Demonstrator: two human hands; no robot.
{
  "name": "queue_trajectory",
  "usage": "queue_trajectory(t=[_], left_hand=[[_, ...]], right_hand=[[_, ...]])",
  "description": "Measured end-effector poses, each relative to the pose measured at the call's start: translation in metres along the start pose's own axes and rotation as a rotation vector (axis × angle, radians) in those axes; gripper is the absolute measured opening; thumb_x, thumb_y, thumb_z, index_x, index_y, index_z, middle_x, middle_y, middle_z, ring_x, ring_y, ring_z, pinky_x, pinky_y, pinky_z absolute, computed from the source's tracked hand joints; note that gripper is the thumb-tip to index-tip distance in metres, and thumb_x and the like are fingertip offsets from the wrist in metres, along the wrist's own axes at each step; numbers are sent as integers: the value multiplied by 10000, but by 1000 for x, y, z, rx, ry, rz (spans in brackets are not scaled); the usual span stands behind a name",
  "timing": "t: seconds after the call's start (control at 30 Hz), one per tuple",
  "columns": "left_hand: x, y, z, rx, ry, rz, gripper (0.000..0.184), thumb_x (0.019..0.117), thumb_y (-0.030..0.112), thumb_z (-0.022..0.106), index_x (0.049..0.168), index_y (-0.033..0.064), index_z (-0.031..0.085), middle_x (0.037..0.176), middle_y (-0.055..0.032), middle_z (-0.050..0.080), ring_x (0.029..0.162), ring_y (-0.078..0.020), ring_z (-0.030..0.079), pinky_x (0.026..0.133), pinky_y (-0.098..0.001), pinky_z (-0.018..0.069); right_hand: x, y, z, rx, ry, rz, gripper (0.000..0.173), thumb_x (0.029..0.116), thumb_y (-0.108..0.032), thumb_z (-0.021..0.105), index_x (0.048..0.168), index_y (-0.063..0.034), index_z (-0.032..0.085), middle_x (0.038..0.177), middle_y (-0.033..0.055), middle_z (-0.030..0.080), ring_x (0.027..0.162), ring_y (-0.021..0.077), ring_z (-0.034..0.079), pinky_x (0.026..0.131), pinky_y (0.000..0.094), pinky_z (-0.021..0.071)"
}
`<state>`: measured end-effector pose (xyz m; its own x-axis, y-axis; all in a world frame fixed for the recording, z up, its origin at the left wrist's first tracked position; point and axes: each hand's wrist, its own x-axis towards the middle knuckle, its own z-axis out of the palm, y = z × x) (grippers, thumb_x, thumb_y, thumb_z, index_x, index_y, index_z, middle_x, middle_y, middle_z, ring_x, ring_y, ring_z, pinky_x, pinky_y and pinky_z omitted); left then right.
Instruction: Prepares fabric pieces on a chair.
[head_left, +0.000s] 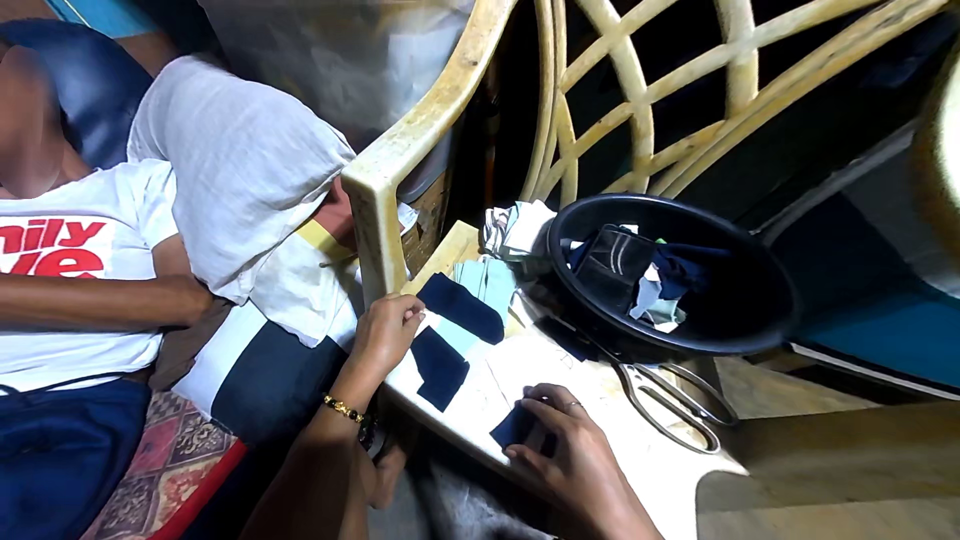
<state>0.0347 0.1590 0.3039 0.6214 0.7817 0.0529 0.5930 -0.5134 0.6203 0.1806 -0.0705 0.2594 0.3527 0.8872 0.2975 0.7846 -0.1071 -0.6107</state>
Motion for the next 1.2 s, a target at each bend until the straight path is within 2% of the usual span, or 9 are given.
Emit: queue_trajectory(t=[0.13,0.3,0.43,0.6,0.67,0.77,0.93,1.1,1.2], left_hand=[[7,3,3,51,-81,-4,238,1015,106,609,1218,38,713,1117,-167,663,1015,-294,647,928,-477,507],[10,4,3,74,-149,-13,199,1034,114,567,1138,0,693,1114,-173,631,1036,-306,628,933,-485,496],[7,0,0,-51,26,-36,178,1001,114,601,1071,-11,706,1032,-166,683,946,-299,654,868,-518,511],[1,0,3,-448,358,-16,50,958,24,643,977,-22,647,825,-76,648,711,-109,598,693,-295,505],[0,1,7,-673,381,65,62,943,-24,642,1001,-14,621,790,-27,645,641,-51,588,630,-215,506],[-7,13,12,-966,225,101,236,906,-112,621,1109,-7,563,828,-25,675,622,-50,618,595,-200,536],[-28,40,25,-1130,-50,158,344,848,-142,636,1169,-35,575,917,-36,702,704,-78,683,663,-234,600],[-45,56,45,-1178,-126,360,190,814,-109,712,937,34,729,889,40,736,818,-28,698,761,-212,599],[-50,57,51,-1148,-256,474,133,831,-68,732,900,46,730,906,57,723,842,10,666,758,-182,567]], right_hand=[[-1,1,0,-7,1,-11,464,637,-104,884,1050,63,756,1188,243,662,1042,369,658,876,425,562],[-1,1,1,-3,11,-4,466,639,-97,880,1059,61,754,1197,247,654,1007,352,666,839,408,573],[-1,1,-1,7,-5,-3,464,657,-95,877,1076,58,750,1202,258,652,1067,385,654,892,449,563],[-1,1,0,12,0,-11,475,642,-87,883,1073,63,750,1193,267,653,1063,408,647,893,465,556],[-2,1,-1,14,0,-16,487,646,-105,881,1087,54,750,1194,259,656,1057,403,652,887,459,561],[-5,2,-7,49,5,-28,478,739,-204,835,1141,36,735,1193,229,666,1029,331,675,877,409,570],[-5,-7,-5,425,237,-77,336,917,-274,715,1086,17,723,1035,60,698,814,-1,639,719,143,550],[-3,-24,-8,783,267,15,309,882,-145,745,1128,15,648,968,-42,697,824,-5,659,740,163,575],[-2,-22,-8,918,234,17,325,854,-98,775,1145,-15,656,992,-49,722,832,22,686,750,192,596]])
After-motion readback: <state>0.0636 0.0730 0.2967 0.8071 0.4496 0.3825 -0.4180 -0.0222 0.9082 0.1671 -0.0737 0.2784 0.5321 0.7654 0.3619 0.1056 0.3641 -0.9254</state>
